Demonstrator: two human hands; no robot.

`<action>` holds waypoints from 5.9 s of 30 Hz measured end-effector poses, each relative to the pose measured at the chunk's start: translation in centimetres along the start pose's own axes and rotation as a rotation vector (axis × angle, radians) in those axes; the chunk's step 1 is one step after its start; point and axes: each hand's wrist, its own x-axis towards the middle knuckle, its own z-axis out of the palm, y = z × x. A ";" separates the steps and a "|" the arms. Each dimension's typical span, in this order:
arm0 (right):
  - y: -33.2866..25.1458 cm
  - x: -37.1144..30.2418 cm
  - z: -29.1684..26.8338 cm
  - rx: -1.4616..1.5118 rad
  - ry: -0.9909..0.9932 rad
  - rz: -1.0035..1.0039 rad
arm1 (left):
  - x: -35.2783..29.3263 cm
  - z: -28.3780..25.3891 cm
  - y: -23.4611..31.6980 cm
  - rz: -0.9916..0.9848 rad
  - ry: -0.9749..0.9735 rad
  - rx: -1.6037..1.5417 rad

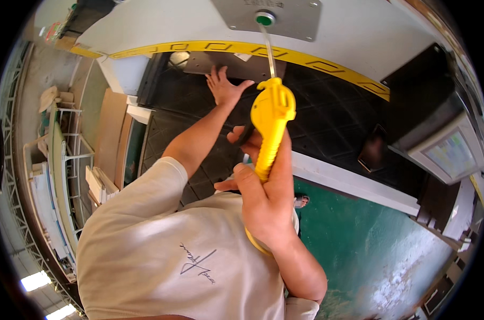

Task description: The person uses a yellow air blow gun to clean the surface of rectangular brown wood panels. They pick up a panel, blow air across it, and then place it on a stack. The person repeats this process for several panels in a workshop setting.

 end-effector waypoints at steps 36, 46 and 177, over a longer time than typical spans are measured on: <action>7.0 -27.7 -21.5 -0.043 0.646 0.193 | -14.7 2.0 27.5 0.127 -1.439 -0.789; 9.1 -37.8 -18.1 0.141 0.702 0.176 | -16.9 9.0 36.2 0.551 -1.184 -0.304; 10.6 -32.8 -20.1 -0.070 0.640 0.228 | -16.4 11.0 36.2 0.554 -1.253 -0.359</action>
